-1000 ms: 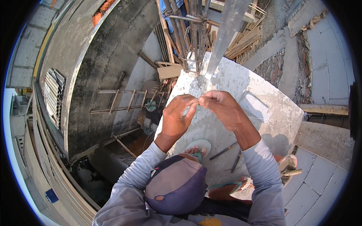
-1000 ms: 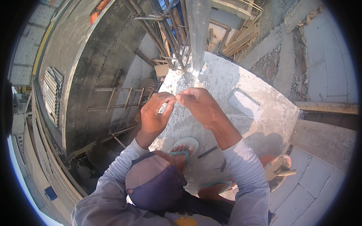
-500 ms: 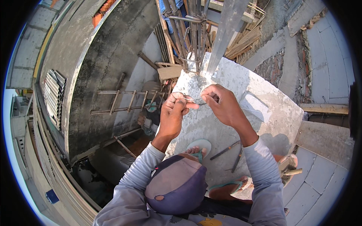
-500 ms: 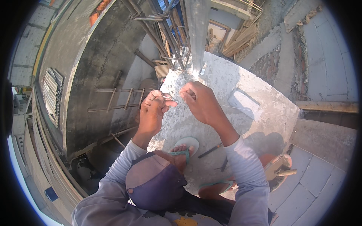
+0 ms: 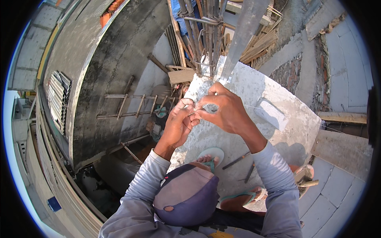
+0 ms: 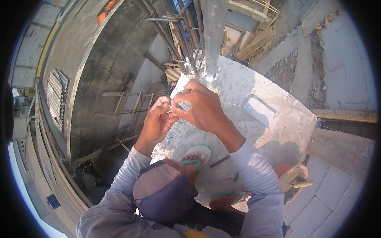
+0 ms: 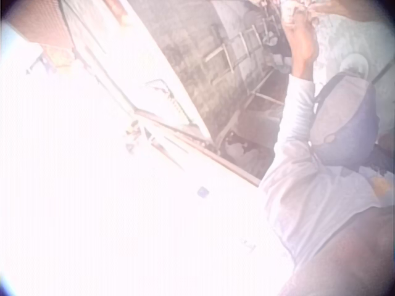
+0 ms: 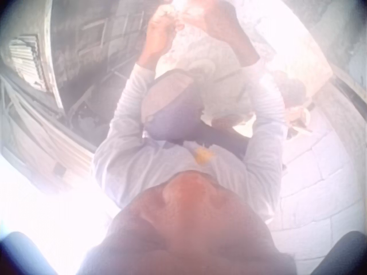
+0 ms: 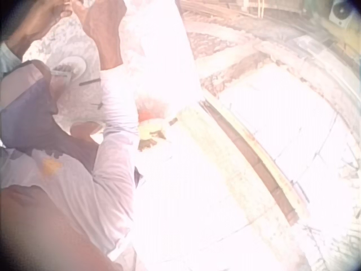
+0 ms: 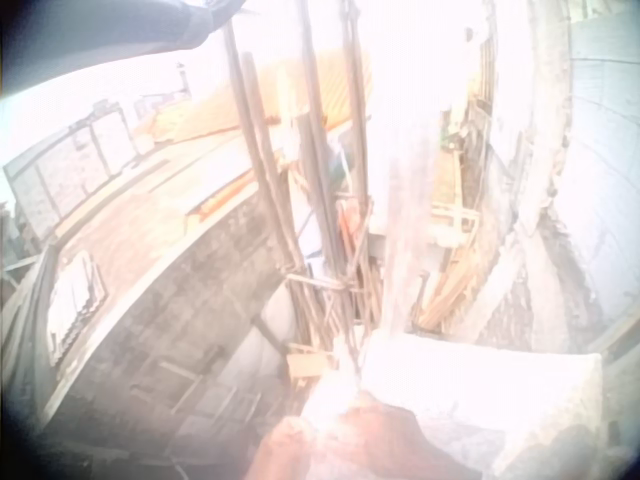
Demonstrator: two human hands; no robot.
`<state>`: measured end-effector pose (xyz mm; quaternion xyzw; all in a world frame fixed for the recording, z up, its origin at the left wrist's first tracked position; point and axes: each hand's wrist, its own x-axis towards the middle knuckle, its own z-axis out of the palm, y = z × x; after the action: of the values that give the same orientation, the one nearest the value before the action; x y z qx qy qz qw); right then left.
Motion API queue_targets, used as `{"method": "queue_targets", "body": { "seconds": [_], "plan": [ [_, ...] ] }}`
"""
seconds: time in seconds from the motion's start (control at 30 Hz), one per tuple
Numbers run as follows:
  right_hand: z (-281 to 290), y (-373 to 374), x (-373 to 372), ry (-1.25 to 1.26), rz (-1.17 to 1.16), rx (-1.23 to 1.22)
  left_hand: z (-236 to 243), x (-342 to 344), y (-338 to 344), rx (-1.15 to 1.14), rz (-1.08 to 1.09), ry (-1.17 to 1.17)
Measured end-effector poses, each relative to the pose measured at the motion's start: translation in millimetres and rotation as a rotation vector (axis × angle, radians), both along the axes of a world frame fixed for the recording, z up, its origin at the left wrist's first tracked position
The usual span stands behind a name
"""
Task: The person secures a thin wire to a metal scaffolding pole using pliers, then measures the pole with a tape measure. The person is working on a rooftop construction site.
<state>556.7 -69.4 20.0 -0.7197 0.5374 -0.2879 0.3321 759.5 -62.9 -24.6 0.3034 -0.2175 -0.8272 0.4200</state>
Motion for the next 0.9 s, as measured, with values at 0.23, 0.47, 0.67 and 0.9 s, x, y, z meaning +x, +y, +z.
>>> {"method": "queue_targets", "body": {
  "seconds": [0.23, 0.47, 0.67, 0.9],
  "plan": [
    [-14.1, 2.4, -14.2, -0.217, 0.125, -0.147, 7.6, -7.1, -5.8, 0.203, -0.231, 0.107],
    [-23.8, 10.5, -18.8, -0.479, -0.081, 0.073, -5.3, -30.6, -4.9, -0.138, 0.035, -0.055],
    [-1.7, 5.3, -18.8, -0.523, -0.226, 0.372, 4.5, -32.2, 2.6, -0.405, 0.106, -0.422],
    [3.7, 3.8, -18.1, -0.307, -0.136, 0.289, 13.5, -32.6, 2.1, -0.429, 0.126, -0.558]
  ]
}}
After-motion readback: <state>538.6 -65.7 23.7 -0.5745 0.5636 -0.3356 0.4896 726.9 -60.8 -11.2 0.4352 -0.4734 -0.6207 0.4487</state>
